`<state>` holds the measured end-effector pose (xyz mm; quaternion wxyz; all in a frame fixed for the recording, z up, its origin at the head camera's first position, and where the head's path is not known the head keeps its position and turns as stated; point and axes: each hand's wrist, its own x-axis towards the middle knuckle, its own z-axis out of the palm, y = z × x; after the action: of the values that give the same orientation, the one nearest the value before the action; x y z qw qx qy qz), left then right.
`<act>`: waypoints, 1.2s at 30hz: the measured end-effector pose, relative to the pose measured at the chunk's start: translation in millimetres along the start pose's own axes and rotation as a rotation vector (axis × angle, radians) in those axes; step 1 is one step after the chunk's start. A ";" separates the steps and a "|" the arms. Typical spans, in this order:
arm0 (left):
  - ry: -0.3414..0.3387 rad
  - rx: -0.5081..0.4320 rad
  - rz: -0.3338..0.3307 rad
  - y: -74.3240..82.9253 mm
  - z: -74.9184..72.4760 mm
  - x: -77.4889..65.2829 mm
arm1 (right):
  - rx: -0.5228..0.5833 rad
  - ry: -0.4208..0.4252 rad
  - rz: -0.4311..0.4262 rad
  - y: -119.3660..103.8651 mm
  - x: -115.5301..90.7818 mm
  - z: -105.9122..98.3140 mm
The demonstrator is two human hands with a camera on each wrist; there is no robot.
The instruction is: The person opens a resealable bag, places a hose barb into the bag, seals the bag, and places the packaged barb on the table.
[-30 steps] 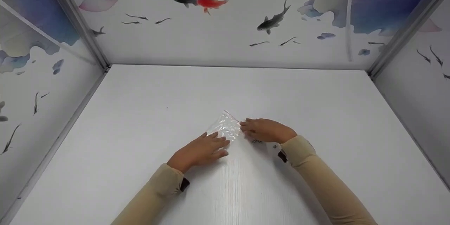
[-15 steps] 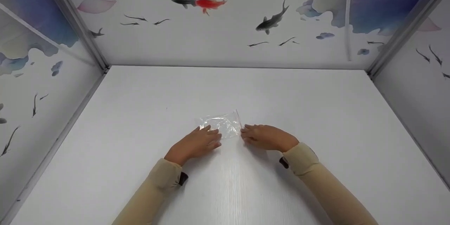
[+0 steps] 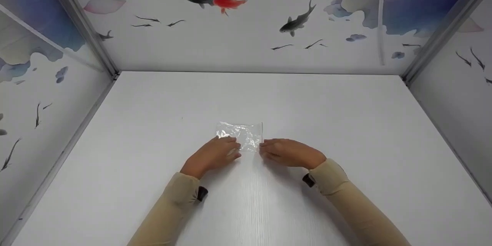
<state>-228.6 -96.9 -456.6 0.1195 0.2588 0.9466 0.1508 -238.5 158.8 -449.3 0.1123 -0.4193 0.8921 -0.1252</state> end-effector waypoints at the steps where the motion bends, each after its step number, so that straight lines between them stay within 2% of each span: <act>1: 0.025 -0.009 0.009 0.5 0.1 1.3 | 0.026 0.021 -0.009 1.6 0.1 -1.2; 3: 0.068 -0.024 0.008 2.7 0.0 4.4 | 0.074 0.059 -0.007 4.9 0.2 -3.9; 6: 0.145 -0.051 -0.022 8.1 -0.3 10.5 | 0.144 0.110 0.058 8.9 1.2 -9.3; 9: 0.207 -0.091 -0.062 15.1 -1.1 18.1 | 0.169 0.159 0.150 12.6 4.0 -14.5; 12: 0.240 -0.165 -0.092 22.0 -1.5 26.1 | 0.203 0.202 0.207 17.0 9.3 -17.6; 18: 0.230 -0.308 -0.163 32.9 1.7 41.8 | 0.335 0.249 0.313 27.4 21.6 -18.8; 22: 0.219 -0.353 -0.197 37.7 6.1 50.2 | 0.383 0.222 0.411 33.6 29.4 -18.4; 25: 0.217 -0.365 -0.218 38.9 10.4 54.8 | 0.394 0.198 0.452 37.1 35.7 -16.3; 32: 0.183 -0.433 -0.216 36.2 17.2 60.8 | 0.405 0.165 0.537 41.6 46.8 -11.1; 36: 0.176 -0.475 -0.213 33.7 19.0 61.8 | 0.415 0.149 0.552 39.8 51.1 -10.7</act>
<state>-259.3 -32.5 -471.7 0.1094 0.1083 0.9134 0.3769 -302.3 145.1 -456.7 0.1593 -0.1204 0.9331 -0.2992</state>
